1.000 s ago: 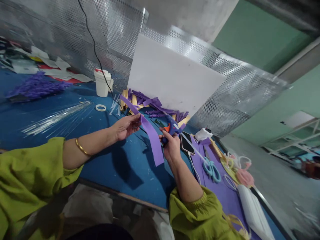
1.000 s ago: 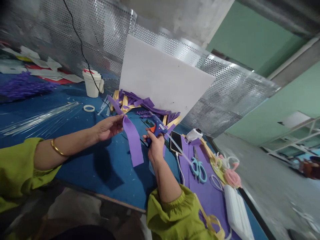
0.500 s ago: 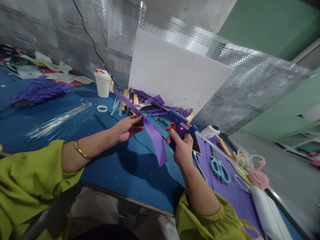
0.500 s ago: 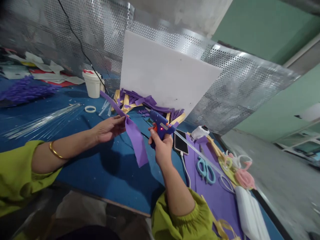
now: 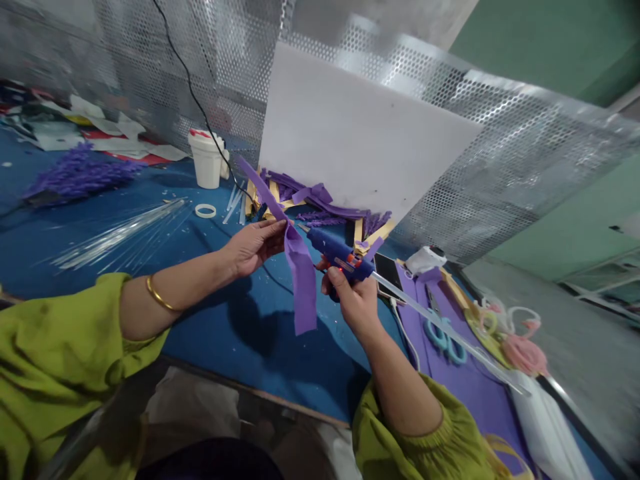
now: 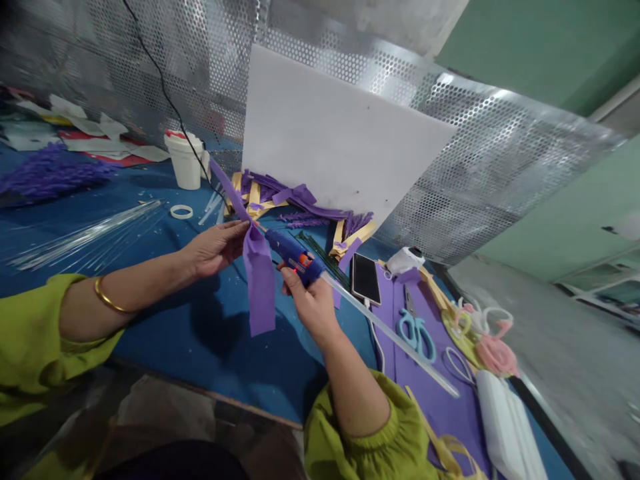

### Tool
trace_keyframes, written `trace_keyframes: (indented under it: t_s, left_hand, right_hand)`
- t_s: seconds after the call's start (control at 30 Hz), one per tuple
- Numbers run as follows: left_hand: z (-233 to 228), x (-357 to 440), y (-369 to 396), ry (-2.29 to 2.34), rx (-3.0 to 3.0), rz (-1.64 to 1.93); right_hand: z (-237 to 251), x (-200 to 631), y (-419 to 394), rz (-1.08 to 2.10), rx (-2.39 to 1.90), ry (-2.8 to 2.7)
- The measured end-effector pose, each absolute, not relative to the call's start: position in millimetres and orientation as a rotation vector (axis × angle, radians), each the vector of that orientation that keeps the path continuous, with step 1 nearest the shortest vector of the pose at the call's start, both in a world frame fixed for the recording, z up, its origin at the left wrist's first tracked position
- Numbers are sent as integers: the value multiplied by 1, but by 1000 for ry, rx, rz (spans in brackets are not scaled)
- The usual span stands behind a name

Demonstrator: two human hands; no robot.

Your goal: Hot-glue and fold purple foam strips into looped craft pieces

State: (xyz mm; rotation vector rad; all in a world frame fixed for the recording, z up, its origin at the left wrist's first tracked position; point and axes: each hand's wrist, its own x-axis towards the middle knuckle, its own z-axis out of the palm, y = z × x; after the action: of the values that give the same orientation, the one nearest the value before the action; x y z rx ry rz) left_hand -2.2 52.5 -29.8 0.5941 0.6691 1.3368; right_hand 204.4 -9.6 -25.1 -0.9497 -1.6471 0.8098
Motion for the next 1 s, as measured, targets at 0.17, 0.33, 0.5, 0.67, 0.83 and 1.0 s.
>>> trace_keyframes:
  t_s: [0.17, 0.33, 0.5, 0.67, 0.83, 1.0]
  left_hand:
    - [-29, -2, 52, 668, 635, 1355]
    - [-25, 0, 47, 693, 663, 1342]
    - [-21, 0, 44, 701, 670, 1328]
    - [-22, 0, 44, 725, 671, 1322]
    - [-24, 0, 46, 702, 686, 1313]
    - [-23, 1, 45, 692, 678, 1299]
  right_hand:
    - [-35, 207, -5, 754, -1012, -1701]
    - [-41, 210, -2, 674, -1056, -1761]
    - [-42, 212, -1, 593, -1114, -1805]
    - [-40, 211, -3, 515, -1141, -1823]
    - [-39, 209, -3, 421, -1132, -1842]
    - [-37, 207, -4, 360, -1140, -1861]
